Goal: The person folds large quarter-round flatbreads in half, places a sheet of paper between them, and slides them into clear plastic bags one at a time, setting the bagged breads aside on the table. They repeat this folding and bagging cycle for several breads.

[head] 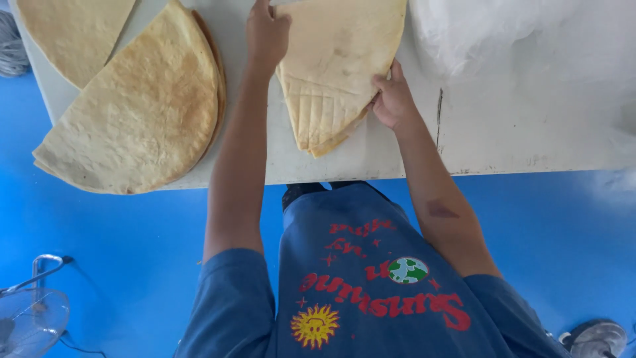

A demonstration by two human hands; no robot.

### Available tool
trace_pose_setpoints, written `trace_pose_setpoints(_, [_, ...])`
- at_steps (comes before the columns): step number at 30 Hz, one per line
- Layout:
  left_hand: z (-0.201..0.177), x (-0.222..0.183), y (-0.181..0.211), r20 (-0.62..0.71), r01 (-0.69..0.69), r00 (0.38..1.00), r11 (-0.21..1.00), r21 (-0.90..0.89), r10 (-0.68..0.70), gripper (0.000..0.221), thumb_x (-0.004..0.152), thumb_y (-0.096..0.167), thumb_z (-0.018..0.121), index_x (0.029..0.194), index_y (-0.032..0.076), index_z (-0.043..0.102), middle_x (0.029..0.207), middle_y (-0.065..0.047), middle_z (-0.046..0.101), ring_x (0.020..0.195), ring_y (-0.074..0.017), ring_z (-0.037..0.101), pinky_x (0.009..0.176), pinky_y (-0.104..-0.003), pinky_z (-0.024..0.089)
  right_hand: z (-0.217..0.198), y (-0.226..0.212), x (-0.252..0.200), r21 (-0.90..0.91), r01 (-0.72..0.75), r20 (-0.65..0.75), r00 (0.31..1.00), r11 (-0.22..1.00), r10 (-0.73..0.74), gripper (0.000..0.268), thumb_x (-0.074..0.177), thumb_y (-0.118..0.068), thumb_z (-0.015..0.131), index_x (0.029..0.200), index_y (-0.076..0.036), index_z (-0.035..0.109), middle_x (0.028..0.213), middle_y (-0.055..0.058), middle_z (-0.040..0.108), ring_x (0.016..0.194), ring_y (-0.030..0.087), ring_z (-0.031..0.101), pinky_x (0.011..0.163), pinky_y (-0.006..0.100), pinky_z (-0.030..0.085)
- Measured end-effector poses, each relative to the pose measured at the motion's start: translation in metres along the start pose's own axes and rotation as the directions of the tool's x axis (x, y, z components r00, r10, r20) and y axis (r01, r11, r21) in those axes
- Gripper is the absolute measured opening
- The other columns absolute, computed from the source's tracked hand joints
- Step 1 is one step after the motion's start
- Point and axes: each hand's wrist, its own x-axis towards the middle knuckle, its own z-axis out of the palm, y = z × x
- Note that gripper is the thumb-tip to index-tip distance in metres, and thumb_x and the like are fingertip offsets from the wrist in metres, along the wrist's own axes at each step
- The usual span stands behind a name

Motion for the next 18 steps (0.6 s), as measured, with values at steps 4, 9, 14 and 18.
trace_pose_setpoints(4, [-0.010, -0.018, -0.015, -0.092, -0.183, 0.980, 0.981, -0.066, 0.176, 0.038, 0.084, 0.010, 0.067, 0.121, 0.001, 0.069, 0.102, -0.015, 0.075, 0.093, -0.0305, 0.073, 0.087, -0.040, 0.055, 0.002, -0.002, 0.004, -0.163, 0.040, -0.112, 0.992, 0.986, -0.059, 0.064, 0.096, 0.004, 0.050, 0.153, -0.015, 0.028, 0.139, 0.017, 0.059, 0.118, 0.030, 0.068, 0.089, 0.048, 0.062])
trace_pose_setpoints(9, [-0.007, -0.024, -0.042, -0.027, -0.128, 0.992, 0.985, -0.112, 0.126, 0.036, 0.084, 0.008, 0.062, 0.119, 0.001, 0.071, 0.109, -0.015, 0.076, 0.100, -0.0299, 0.073, 0.091, -0.039, 0.055, 0.002, -0.001, 0.002, -0.523, 0.086, -0.220, 0.947, 0.848, -0.232, 0.063, 0.091, 0.006, 0.055, 0.149, -0.012, 0.038, 0.119, 0.016, 0.067, 0.100, 0.025, 0.070, 0.080, 0.038, 0.060])
trace_pose_setpoints(14, [-0.005, -0.021, -0.066, 0.013, -0.167, 0.986, 0.985, 0.041, 0.166, 0.033, 0.087, 0.007, 0.064, 0.118, 0.002, 0.075, 0.112, -0.019, 0.073, 0.107, -0.0350, 0.069, 0.095, -0.042, 0.052, -0.011, 0.016, 0.000, -0.860, 0.115, -0.176, 0.848, 0.498, -0.501, 0.045, 0.095, 0.001, 0.061, 0.139, -0.007, 0.054, 0.105, 0.009, 0.071, 0.091, 0.018, 0.070, 0.080, 0.032, 0.057])
trace_pose_setpoints(18, [-0.012, -0.036, -0.055, 0.017, -0.224, 0.974, 0.974, -0.038, 0.225, 0.034, 0.088, 0.006, 0.068, 0.123, 0.002, 0.069, 0.116, -0.019, 0.069, 0.103, -0.0363, 0.068, 0.091, -0.043, 0.053, 0.001, 0.021, -0.033, -0.902, 0.147, -0.125, 0.811, 0.407, -0.571, 0.042, 0.096, -0.002, 0.063, 0.137, -0.006, 0.055, 0.099, 0.008, 0.071, 0.086, 0.017, 0.068, 0.076, 0.033, 0.056])
